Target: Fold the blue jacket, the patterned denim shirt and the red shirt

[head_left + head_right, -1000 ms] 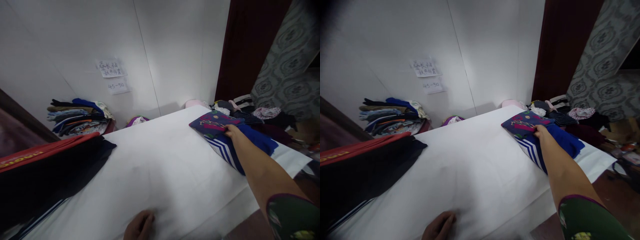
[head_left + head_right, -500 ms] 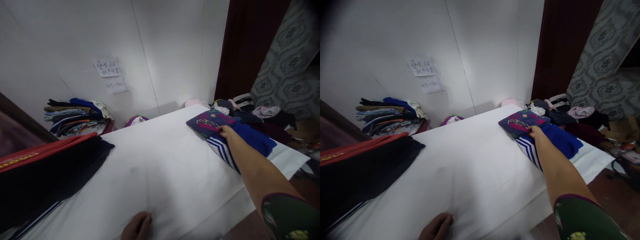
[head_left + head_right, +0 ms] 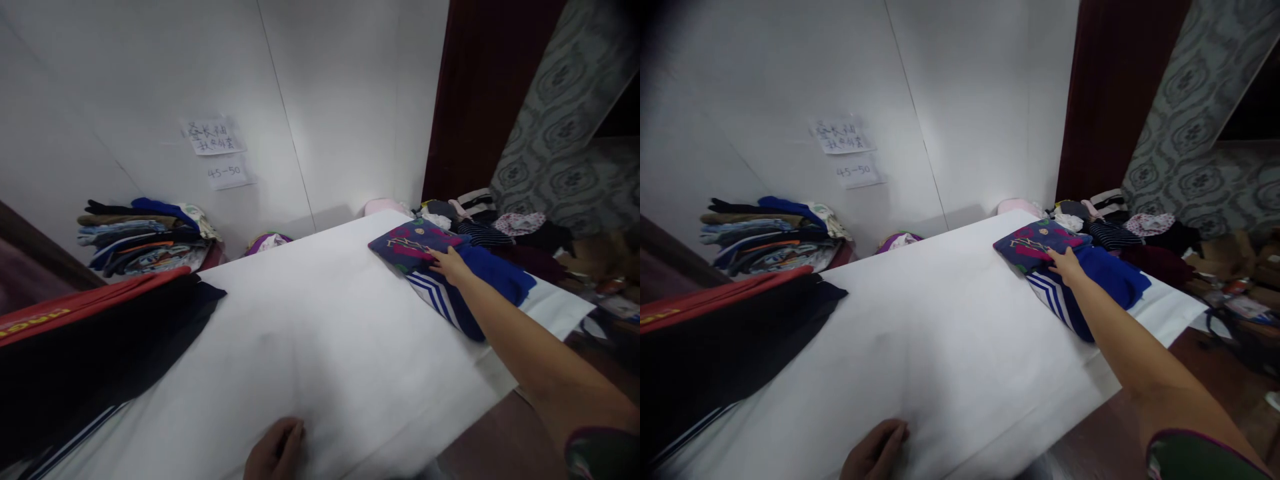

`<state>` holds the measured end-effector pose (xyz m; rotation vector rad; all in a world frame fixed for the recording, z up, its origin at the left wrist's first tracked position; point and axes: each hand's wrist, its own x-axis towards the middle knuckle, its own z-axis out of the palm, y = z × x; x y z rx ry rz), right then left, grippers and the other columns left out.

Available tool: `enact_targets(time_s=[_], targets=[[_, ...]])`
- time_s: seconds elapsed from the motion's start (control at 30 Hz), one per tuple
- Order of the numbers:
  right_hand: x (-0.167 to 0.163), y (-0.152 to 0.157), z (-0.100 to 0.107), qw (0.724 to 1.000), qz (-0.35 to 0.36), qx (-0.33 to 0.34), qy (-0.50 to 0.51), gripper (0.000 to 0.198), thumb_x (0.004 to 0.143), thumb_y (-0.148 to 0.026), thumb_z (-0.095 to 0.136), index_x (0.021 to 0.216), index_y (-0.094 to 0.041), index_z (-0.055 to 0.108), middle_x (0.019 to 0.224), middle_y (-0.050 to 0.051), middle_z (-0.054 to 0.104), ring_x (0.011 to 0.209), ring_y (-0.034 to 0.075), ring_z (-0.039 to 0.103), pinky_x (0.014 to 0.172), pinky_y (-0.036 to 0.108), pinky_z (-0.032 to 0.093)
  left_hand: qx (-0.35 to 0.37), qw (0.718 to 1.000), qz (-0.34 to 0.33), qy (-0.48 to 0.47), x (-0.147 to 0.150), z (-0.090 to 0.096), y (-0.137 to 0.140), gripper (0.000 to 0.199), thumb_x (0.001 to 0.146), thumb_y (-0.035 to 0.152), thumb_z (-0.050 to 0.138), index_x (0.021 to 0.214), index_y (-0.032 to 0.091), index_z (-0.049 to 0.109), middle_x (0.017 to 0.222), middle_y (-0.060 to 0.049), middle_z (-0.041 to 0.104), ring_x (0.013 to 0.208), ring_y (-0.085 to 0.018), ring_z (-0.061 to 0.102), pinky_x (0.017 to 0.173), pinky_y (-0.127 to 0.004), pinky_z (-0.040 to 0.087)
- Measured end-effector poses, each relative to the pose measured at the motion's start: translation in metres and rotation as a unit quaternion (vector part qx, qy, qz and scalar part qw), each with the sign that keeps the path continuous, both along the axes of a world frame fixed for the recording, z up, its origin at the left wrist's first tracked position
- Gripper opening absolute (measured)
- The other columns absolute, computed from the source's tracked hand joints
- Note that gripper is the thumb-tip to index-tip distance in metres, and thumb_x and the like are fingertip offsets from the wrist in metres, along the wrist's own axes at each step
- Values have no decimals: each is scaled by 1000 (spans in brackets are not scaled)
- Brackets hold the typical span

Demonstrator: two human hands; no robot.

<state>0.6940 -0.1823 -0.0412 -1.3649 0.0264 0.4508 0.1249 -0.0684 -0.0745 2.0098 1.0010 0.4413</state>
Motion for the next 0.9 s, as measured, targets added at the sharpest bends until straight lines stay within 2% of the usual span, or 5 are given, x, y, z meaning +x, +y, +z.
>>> enact_targets(time_s=[0.17, 0.47, 0.63, 0.8, 0.9], targets=[[-6, 11, 5, 997, -37, 8, 63, 40, 76, -22, 71, 114, -22, 58, 106, 10, 67, 88, 20, 67, 75, 34, 59, -7, 1000, -18, 18, -2, 3, 3, 48, 81, 66, 45, 76, 24, 68, 72, -1, 68, 71, -21, 63, 68, -27, 51], [10, 32, 25, 989, -45, 79, 114, 20, 91, -41, 56, 99, -23, 59, 86, 3, 69, 75, 16, 66, 68, 35, 59, 11, 1000, -7, 19, 0, 8, 0, 49, 79, 67, 47, 74, 24, 69, 70, -2, 69, 69, -21, 64, 66, -27, 52], [17, 44, 36, 987, -38, 100, 121, 2, 87, -19, 58, 86, -21, 58, 67, -3, 63, 60, 13, 61, 57, 29, 58, 17, 1000, -1, 26, 0, 7, 1, 46, 81, 65, 45, 73, 25, 67, 69, -2, 68, 68, -20, 64, 66, -26, 52], [28, 50, 88, 981, -51, 163, 87, 20, 84, -2, 48, 81, -19, 57, 57, -7, 57, 50, 7, 53, 51, 17, 53, 22, 999, 1, 35, 0, 7, 1, 44, 81, 62, 46, 75, 24, 68, 71, -1, 69, 70, -20, 64, 67, -26, 51], [28, 26, 126, 974, -41, 215, 56, 19, 82, -1, 48, 80, -17, 58, 60, -6, 60, 53, 6, 55, 54, 14, 53, 20, 999, 3, 31, 0, 7, 2, 44, 81, 62, 47, 75, 24, 69, 71, -1, 69, 70, -20, 64, 67, -25, 51]])
